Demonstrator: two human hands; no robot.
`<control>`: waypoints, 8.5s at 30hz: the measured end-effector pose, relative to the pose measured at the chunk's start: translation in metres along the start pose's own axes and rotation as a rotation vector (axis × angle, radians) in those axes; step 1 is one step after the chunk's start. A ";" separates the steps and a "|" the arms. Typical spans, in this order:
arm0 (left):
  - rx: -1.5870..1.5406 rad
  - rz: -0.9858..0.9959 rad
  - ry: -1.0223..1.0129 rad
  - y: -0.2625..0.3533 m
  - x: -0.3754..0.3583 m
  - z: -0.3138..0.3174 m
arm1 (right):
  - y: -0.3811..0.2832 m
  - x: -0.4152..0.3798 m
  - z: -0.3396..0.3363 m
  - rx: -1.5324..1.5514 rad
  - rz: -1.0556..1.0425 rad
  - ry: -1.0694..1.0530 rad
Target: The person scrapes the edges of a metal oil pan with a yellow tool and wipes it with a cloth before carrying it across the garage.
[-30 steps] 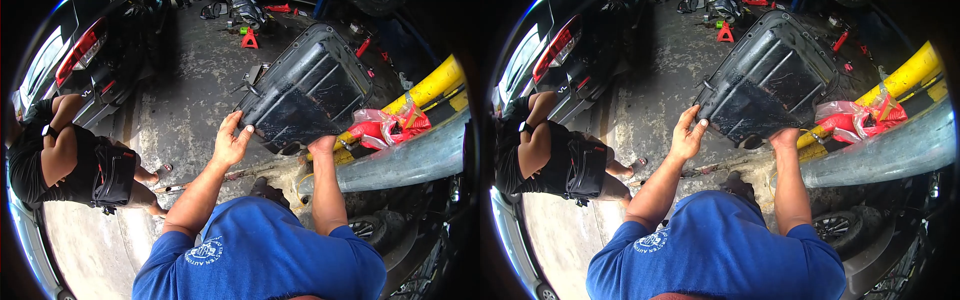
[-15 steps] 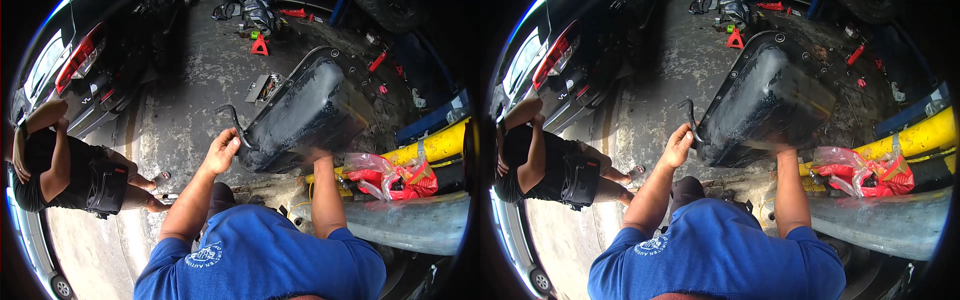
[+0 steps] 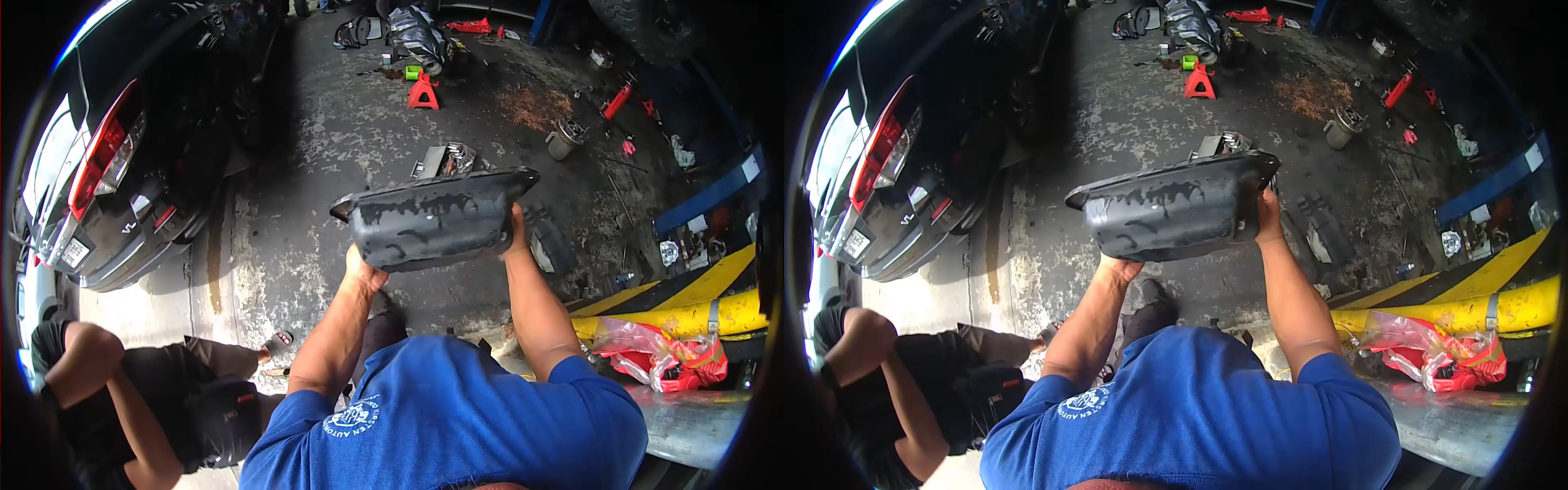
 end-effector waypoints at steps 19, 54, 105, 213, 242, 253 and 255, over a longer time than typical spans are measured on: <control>-0.099 -0.042 0.295 0.242 0.183 -0.125 | 0.278 0.142 0.054 0.272 0.590 0.381; -0.195 -0.200 0.270 0.381 0.417 -0.064 | 0.445 0.443 -0.028 0.666 0.784 0.260; 0.426 -0.562 0.303 1.505 1.634 -0.023 | 1.147 1.675 -0.279 0.197 0.482 0.791; 1.020 -0.197 -0.831 1.589 2.202 0.452 | 1.160 2.185 -0.565 0.353 -0.580 1.240; 0.708 -1.119 -0.300 1.426 2.296 0.424 | 1.118 2.137 -0.464 0.154 -0.391 1.433; 0.677 -1.197 -0.310 1.429 2.281 0.427 | 1.115 2.142 -0.451 0.098 -0.403 1.463; 0.658 -1.213 -0.319 1.429 2.278 0.429 | 1.119 2.142 -0.452 0.124 -0.403 1.473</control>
Point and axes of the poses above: each hand's wrist, its own x-axis towards the middle knuckle, its own z-axis out of the palm, y = z × x, the point moved 10 cm from there along x, towards the middle knuckle, and after that the axes turned 15 degrees about -z, right-handed, at the moved point
